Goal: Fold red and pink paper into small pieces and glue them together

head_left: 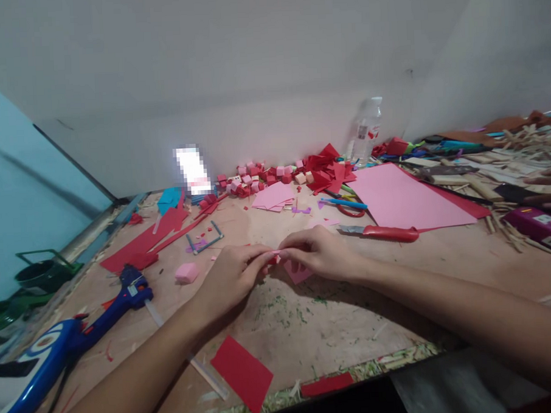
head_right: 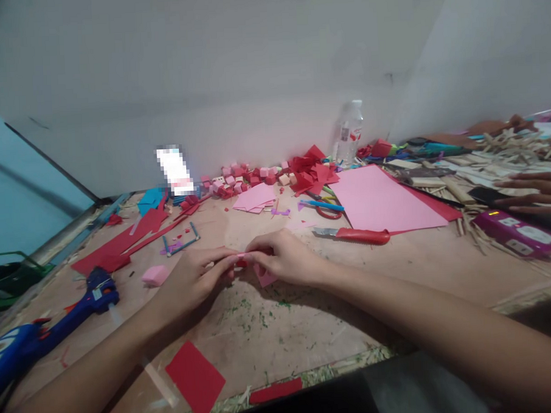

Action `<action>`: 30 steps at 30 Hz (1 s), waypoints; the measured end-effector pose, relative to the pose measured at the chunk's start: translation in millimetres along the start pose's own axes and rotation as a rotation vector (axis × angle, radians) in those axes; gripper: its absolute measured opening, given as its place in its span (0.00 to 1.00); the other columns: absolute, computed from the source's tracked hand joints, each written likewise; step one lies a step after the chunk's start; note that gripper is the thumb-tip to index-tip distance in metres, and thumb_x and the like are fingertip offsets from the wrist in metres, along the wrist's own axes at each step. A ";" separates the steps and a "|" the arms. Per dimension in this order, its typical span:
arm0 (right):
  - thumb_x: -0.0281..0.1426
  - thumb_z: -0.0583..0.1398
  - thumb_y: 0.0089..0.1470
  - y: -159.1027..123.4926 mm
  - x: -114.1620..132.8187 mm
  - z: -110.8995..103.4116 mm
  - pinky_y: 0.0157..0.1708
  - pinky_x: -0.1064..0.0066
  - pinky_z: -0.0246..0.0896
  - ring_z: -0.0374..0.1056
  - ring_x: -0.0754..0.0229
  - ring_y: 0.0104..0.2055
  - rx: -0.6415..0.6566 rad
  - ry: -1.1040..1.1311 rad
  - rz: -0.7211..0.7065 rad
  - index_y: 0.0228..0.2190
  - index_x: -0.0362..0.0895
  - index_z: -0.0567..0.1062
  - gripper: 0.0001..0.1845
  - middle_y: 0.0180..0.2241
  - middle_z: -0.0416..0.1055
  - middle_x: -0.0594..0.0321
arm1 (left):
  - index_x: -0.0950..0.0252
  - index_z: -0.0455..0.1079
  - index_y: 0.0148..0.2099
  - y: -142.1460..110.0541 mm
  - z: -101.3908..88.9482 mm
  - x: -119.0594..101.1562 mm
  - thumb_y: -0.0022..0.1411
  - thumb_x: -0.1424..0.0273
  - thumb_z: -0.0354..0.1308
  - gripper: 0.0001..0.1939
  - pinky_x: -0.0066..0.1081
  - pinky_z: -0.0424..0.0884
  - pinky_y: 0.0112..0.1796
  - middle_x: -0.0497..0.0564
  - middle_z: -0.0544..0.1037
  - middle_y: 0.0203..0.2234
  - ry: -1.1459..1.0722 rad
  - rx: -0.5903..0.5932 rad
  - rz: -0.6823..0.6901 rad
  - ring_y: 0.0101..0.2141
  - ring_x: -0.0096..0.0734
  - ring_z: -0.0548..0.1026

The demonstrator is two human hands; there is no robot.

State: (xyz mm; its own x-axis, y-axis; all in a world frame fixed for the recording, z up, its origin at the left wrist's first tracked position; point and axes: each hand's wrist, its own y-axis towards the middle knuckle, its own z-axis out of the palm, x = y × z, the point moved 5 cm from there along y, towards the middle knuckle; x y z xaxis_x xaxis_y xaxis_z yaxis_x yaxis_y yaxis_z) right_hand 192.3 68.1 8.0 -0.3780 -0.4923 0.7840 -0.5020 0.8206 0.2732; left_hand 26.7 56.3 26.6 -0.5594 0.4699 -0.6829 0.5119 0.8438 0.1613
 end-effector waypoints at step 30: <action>0.32 0.58 0.67 -5.0 8.8 4.6 0.31 0.70 0.61 0.70 0.62 0.26 0.087 -0.032 -0.022 0.31 0.41 0.81 0.16 0.23 0.77 0.61 | 0.62 0.80 0.36 -1.7 1.6 -1.0 0.71 0.64 0.54 0.15 0.30 0.65 0.35 0.49 0.82 0.30 -0.014 0.009 0.007 0.32 0.33 0.76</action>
State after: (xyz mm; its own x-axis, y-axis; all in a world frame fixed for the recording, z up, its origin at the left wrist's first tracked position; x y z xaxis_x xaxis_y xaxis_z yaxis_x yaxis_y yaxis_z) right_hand 187.9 58.3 10.9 -0.3898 -0.5204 0.7598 -0.5755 0.7817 0.2402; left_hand 27.5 54.0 25.9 -0.5466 0.4718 -0.6918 0.5217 0.8381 0.1595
